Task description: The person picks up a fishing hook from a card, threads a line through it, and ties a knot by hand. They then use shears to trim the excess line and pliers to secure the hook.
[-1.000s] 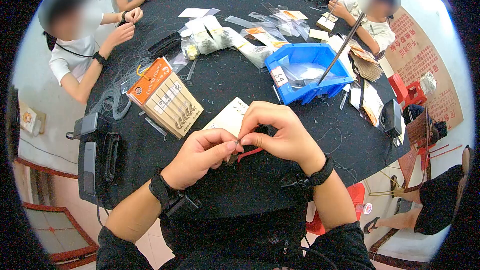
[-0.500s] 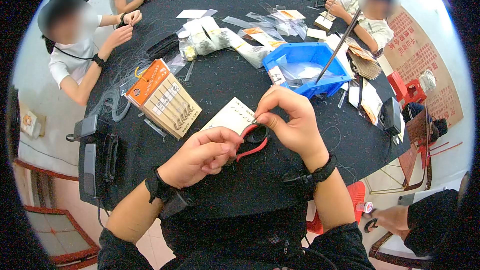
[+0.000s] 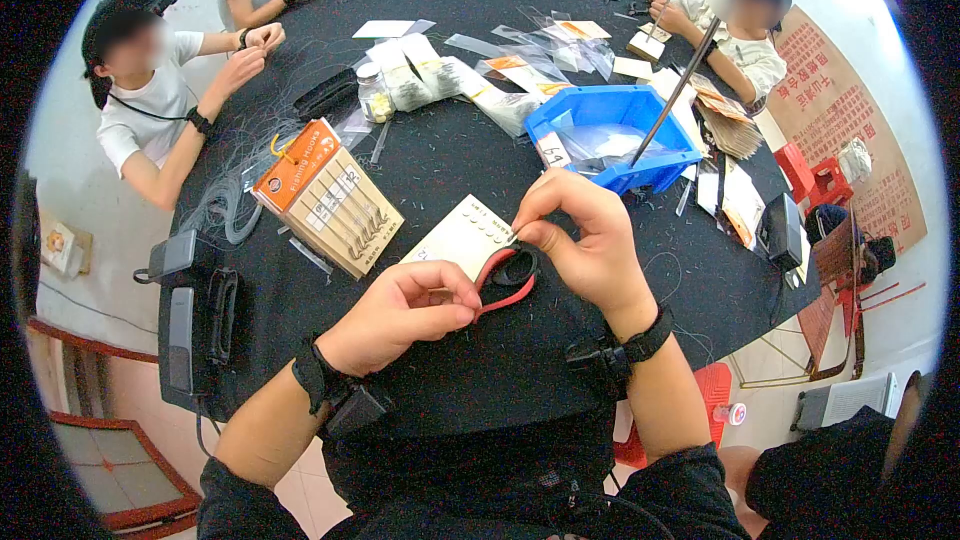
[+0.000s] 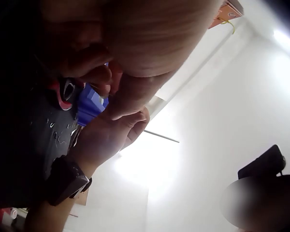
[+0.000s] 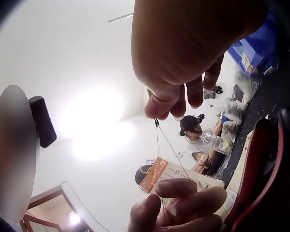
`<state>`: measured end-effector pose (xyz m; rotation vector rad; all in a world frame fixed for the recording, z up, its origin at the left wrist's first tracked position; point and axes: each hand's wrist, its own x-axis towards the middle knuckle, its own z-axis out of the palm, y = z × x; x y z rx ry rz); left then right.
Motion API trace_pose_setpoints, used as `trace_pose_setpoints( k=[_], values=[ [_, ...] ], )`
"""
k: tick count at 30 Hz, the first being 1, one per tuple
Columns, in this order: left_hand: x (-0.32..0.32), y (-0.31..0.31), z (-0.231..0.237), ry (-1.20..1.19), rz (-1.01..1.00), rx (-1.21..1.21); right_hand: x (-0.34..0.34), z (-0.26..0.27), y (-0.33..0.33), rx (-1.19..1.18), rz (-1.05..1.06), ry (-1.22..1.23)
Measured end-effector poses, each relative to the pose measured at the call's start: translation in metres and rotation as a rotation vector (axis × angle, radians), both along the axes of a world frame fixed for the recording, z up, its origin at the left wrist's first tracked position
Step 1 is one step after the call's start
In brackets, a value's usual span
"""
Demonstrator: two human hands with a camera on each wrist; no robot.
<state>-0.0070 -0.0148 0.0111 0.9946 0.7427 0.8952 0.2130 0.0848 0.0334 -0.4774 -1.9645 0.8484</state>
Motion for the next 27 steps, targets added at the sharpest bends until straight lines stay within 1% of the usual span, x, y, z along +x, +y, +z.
trace_pose_setpoints(
  k=[3, 6, 9, 12, 15, 18, 21, 24, 27],
  values=[
    [-0.004, 0.0, 0.006, -0.074, -0.03, -0.03, 0.001, -0.002, 0.001, -0.023, 0.004, 0.028],
    [-0.003, -0.001, 0.007, -0.075, 0.031, -0.068, 0.0, -0.002, 0.0, -0.044, 0.009, 0.045],
    [-0.001, -0.002, 0.009, -0.149, 0.114, -0.084, 0.001, -0.002, -0.001, -0.069, 0.004, 0.063],
    [0.002, -0.003, 0.009, -0.138, 0.226, -0.072, 0.001, -0.002, -0.001, -0.083, -0.006, 0.1],
    [0.005, 0.0, 0.004, -0.075, 0.268, -0.06, 0.002, 0.0, -0.001, -0.087, -0.002, 0.108],
    [0.003, -0.001, 0.005, 0.014, 0.261, -0.045, 0.002, 0.001, 0.0, -0.072, 0.007, 0.085],
    [-0.004, 0.002, 0.001, -0.029, 0.224, -0.14, 0.003, 0.001, 0.001, -0.051, 0.0, 0.066],
    [-0.005, 0.001, 0.002, -0.055, 0.187, -0.103, 0.004, 0.0, 0.002, -0.029, -0.027, 0.058],
    [-0.007, 0.002, 0.001, -0.215, 0.167, -0.064, 0.004, 0.0, 0.003, -0.016, -0.043, 0.079]
  ],
)
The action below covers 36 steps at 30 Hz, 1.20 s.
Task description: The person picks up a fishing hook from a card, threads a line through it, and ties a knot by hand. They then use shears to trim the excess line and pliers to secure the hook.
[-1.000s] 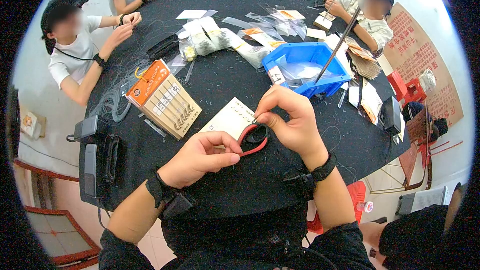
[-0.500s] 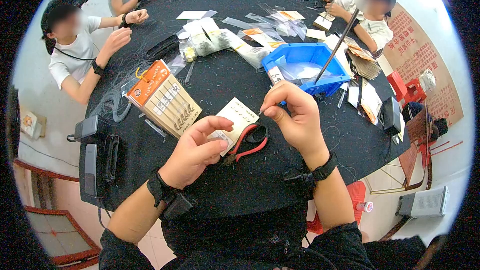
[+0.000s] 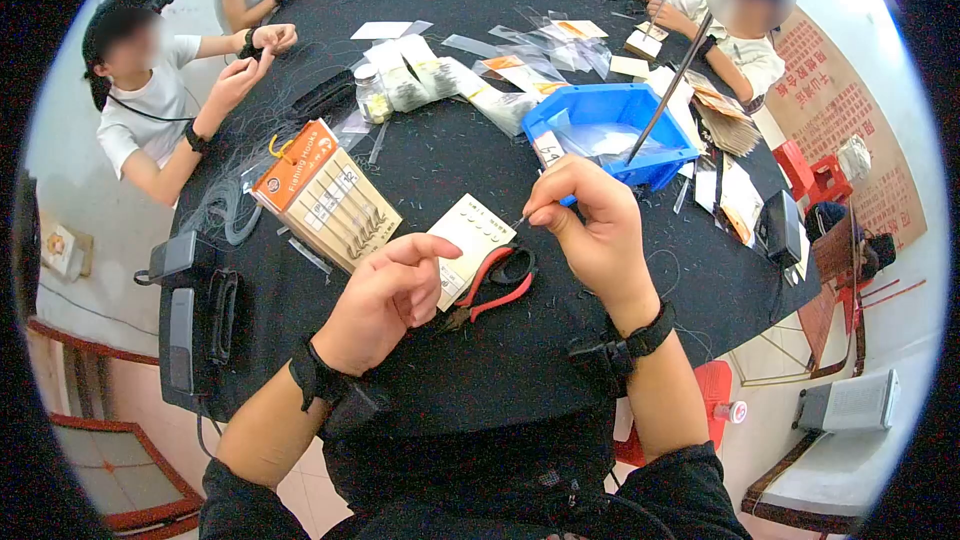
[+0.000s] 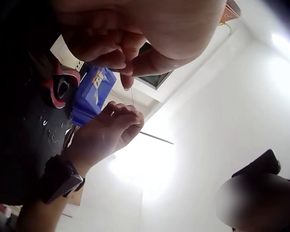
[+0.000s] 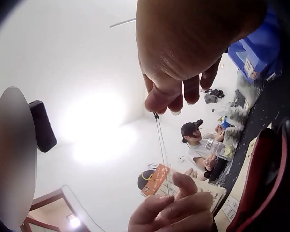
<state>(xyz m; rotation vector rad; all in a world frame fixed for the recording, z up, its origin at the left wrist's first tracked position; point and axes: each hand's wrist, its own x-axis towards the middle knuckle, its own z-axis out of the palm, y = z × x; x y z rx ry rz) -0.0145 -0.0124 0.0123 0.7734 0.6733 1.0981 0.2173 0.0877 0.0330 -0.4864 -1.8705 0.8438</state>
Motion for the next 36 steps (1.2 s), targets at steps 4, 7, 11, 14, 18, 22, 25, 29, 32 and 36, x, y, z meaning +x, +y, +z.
trace_pose_setpoints(
  k=[4, 7, 11, 14, 18, 22, 25, 29, 32, 36],
  values=[
    [0.003, -0.001, 0.001, -0.063, 0.088, 0.129, 0.001, -0.001, 0.001, -0.019, -0.021, 0.06],
    [0.003, 0.0, -0.002, -0.098, 0.123, 0.155, 0.008, 0.0, 0.005, -0.01, -0.058, 0.094],
    [0.002, 0.0, 0.002, -0.1, 0.108, 0.147, 0.01, 0.001, 0.008, 0.019, -0.073, 0.109],
    [0.001, -0.001, 0.006, -0.077, 0.113, 0.124, 0.01, 0.003, 0.007, 0.022, -0.078, 0.108],
    [0.003, -0.002, 0.009, -0.122, 0.142, 0.124, 0.011, 0.003, 0.007, 0.024, -0.079, 0.123],
    [-0.006, 0.0, -0.005, -0.477, -0.096, 0.259, 0.01, 0.002, 0.007, 0.012, -0.056, 0.129],
    [-0.008, -0.001, 0.003, -0.453, -0.19, 0.315, 0.008, 0.001, 0.005, 0.003, -0.034, 0.13],
    [-0.01, -0.008, 0.032, 0.445, -0.16, 0.398, 0.006, 0.002, 0.002, 0.023, -0.055, 0.116],
    [-0.001, -0.009, 0.043, 1.08, -0.031, 0.922, 0.006, 0.004, 0.002, 0.044, -0.075, 0.117],
    [0.012, -0.012, 0.038, 1.246, 0.236, 0.919, 0.006, 0.003, 0.003, 0.084, -0.121, 0.112]
  ],
)
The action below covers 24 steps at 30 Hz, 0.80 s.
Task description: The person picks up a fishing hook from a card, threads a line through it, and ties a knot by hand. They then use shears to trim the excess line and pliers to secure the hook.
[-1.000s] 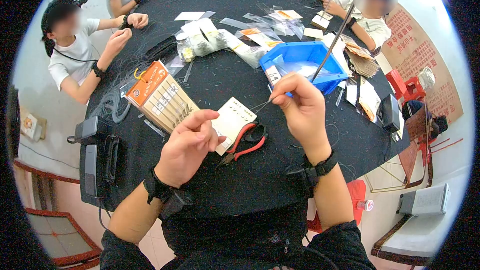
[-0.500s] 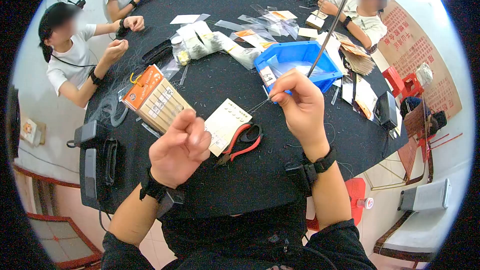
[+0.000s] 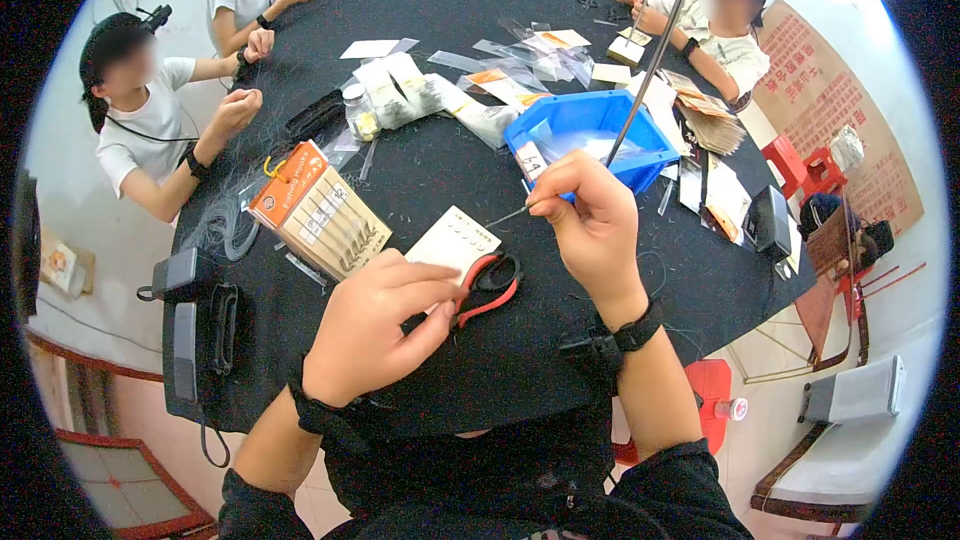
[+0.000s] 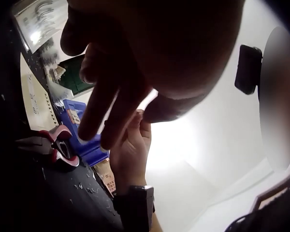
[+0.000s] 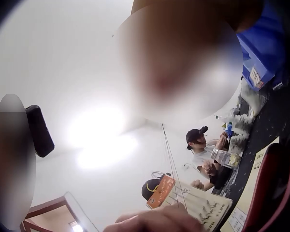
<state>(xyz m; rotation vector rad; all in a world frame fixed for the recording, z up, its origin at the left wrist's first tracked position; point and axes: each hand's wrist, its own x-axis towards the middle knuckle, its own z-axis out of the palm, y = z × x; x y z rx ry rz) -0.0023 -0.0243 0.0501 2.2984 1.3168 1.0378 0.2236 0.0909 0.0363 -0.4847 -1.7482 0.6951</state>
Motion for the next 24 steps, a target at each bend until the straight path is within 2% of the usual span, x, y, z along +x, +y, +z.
trace_pose_setpoints(
  k=[3, 6, 9, 12, 13, 17, 20, 24],
  values=[
    [0.004, 0.0, 0.005, 0.125, 0.117, 0.127, -0.006, -0.001, -0.004, 0.034, -0.128, 0.009],
    [0.012, 0.0, 0.006, 0.018, 0.233, 0.21, -0.013, -0.002, -0.009, 0.128, -0.209, -0.021],
    [0.021, -0.002, 0.002, -0.591, 0.085, -0.081, -0.023, -0.007, -0.016, 0.144, -0.195, 0.002],
    [0.026, -0.001, 0.01, -1.244, -0.158, -0.422, -0.029, -0.01, -0.02, 0.126, -0.156, 0.029],
    [0.029, -0.001, 0.014, -1.315, -0.069, -0.46, -0.03, -0.011, -0.021, 0.117, -0.139, 0.029],
    [0.029, 0.013, 0.003, -1.133, 0.068, -0.589, -0.03, -0.01, -0.023, 0.113, -0.067, 0.003],
    [0.019, 0.017, 0.001, -1.007, -0.029, -0.741, -0.03, -0.006, -0.024, 0.099, 0.003, -0.039],
    [0.017, 0.022, -0.007, -1.034, -0.102, -0.727, -0.031, -0.004, -0.027, 0.023, 0.065, -0.061]
  ],
)
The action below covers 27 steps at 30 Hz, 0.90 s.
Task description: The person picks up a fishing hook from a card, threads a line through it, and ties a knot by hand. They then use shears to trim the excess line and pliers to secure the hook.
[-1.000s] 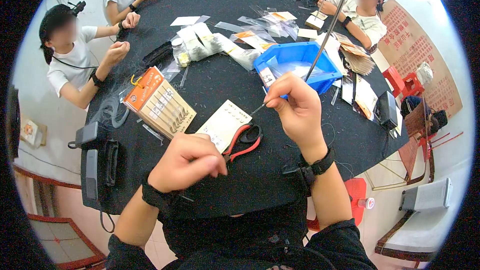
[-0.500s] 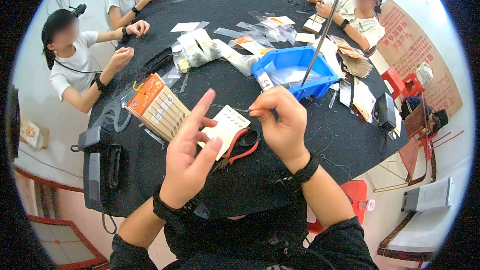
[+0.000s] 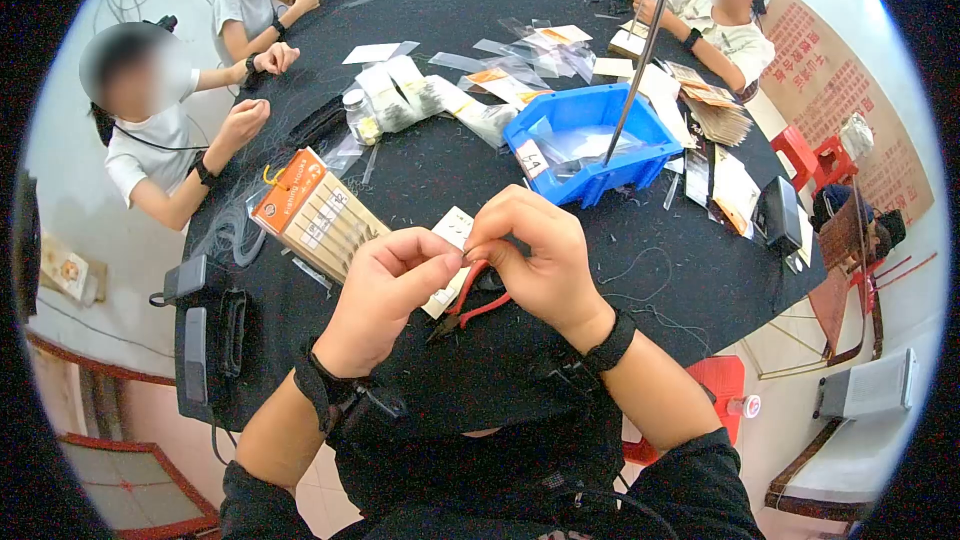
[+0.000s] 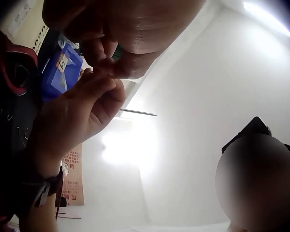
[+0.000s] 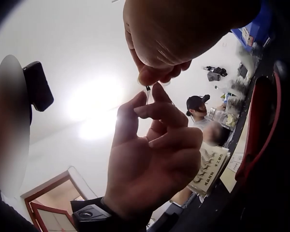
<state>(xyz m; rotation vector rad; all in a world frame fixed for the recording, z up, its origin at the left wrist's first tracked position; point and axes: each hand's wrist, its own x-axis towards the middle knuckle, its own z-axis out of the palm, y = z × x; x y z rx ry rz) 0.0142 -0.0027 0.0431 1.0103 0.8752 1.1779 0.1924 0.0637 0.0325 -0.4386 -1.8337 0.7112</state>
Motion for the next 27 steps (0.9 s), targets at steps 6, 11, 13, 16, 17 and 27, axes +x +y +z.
trace_pose_setpoints(
  k=[6, 11, 13, 16, 17, 27],
  values=[
    [-0.003, -0.001, -0.004, 0.02, -0.024, 0.007, 0.001, -0.003, 0.003, -0.041, 0.05, -0.016],
    [-0.009, -0.002, -0.006, 0.025, -0.035, 0.033, 0.003, -0.001, 0.006, -0.075, 0.092, -0.07],
    [-0.01, -0.002, -0.01, 0.021, -0.035, 0.038, 0.004, 0.003, 0.007, -0.054, 0.086, -0.098],
    [-0.011, -0.003, -0.014, -0.023, -0.044, 0.01, 0.003, 0.002, 0.007, -0.027, 0.073, -0.129],
    [-0.011, -0.004, -0.015, -0.037, -0.056, -0.004, 0.003, 0.002, 0.007, -0.019, 0.069, -0.137],
    [-0.014, -0.006, -0.018, -0.093, -0.17, -0.084, 0.0, -0.002, 0.005, -0.066, 0.099, -0.152]
  ],
)
